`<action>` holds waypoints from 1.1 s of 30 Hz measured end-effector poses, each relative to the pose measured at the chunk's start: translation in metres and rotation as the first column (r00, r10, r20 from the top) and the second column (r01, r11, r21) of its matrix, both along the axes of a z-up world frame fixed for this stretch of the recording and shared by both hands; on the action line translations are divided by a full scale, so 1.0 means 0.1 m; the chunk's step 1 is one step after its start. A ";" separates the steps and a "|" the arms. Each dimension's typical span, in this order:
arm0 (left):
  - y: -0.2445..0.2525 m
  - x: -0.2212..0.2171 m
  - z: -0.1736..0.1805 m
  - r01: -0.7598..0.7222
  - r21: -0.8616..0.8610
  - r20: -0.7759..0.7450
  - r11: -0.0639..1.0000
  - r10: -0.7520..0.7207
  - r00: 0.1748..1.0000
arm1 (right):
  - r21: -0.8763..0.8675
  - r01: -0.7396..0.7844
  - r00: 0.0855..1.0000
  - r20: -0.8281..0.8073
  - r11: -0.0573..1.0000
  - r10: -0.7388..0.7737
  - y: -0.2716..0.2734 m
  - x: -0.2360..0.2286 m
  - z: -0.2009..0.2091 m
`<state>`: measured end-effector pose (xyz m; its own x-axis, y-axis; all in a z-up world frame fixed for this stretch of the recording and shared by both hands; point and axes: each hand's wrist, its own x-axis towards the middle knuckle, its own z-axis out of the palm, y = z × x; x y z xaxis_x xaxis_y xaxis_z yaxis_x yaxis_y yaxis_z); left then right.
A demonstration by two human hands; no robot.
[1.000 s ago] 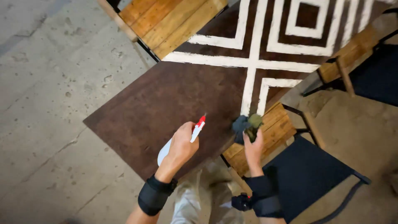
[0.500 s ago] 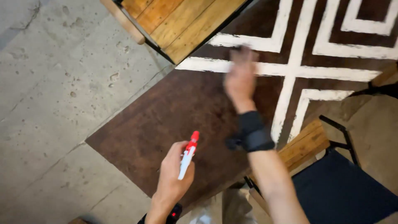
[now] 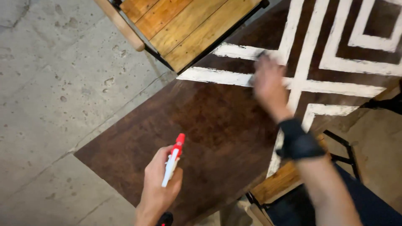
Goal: The person sprays a cleaning solution onto various wooden furniture pieces and wipes them with a cloth. They clean a large table with white geometric patterns, several smaller wooden tables, and multiple round wooden stools, moving between items throughout the room.
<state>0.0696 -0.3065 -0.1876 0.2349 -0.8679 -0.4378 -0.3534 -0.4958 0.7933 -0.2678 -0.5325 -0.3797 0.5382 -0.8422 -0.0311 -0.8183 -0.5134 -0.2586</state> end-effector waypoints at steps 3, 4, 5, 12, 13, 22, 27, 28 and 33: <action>-0.13 -0.02 0.06 0.001 -0.052 -0.044 0.999 -0.004 0.999 | 0.006 0.328 0.937 0.121 0.945 -0.326 -1.02 -0.12 -0.23; -0.16 -0.06 0.11 -0.017 -0.023 -0.107 1.000 0.015 0.994 | 0.040 0.414 0.889 0.197 0.909 -0.413 -1.31 -0.13 -0.27; -0.18 -0.03 0.09 -0.017 -0.026 -0.094 1.000 0.015 0.995 | 0.042 0.413 0.887 0.210 0.910 -0.412 -1.36 0.17 -0.31; -0.07 -0.29 0.06 0.062 -0.158 -0.098 0.985 -0.078 0.992 | 0.046 -0.054 0.988 0.147 0.997 0.047 0.39 1.32 0.31; -0.02 -0.35 0.05 0.095 -0.228 -0.081 0.969 -0.116 0.990 | 0.139 -0.115 0.981 0.172 0.984 0.090 0.78 1.32 0.52; 0.56 -0.85 0.07 0.274 -0.051 -0.144 0.960 -0.279 0.949 | 0.127 0.224 0.972 0.039 0.966 -0.231 1.96 -1.26 0.06; 0.96 -0.94 0.14 0.195 -0.051 -0.107 0.979 -0.200 0.974 | 0.127 0.451 0.884 0.074 0.884 -0.461 1.55 -0.66 0.24; 0.98 -0.97 0.10 0.152 -0.058 -0.090 0.987 -0.157 0.983 | 0.148 0.461 0.857 0.181 0.875 -0.482 1.55 -0.38 0.32; 1.33 -1.13 0.09 0.083 -0.015 -0.098 0.996 -0.084 0.992 | 0.206 -0.121 0.978 0.191 0.971 0.081 2.88 0.48 0.56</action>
<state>-0.0430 -0.1731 -0.1781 0.1178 -0.8875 -0.4455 -0.3126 -0.4590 0.8317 -0.2193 -0.2443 -0.3240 0.6334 -0.7673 -0.1006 -0.6950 -0.5069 -0.5099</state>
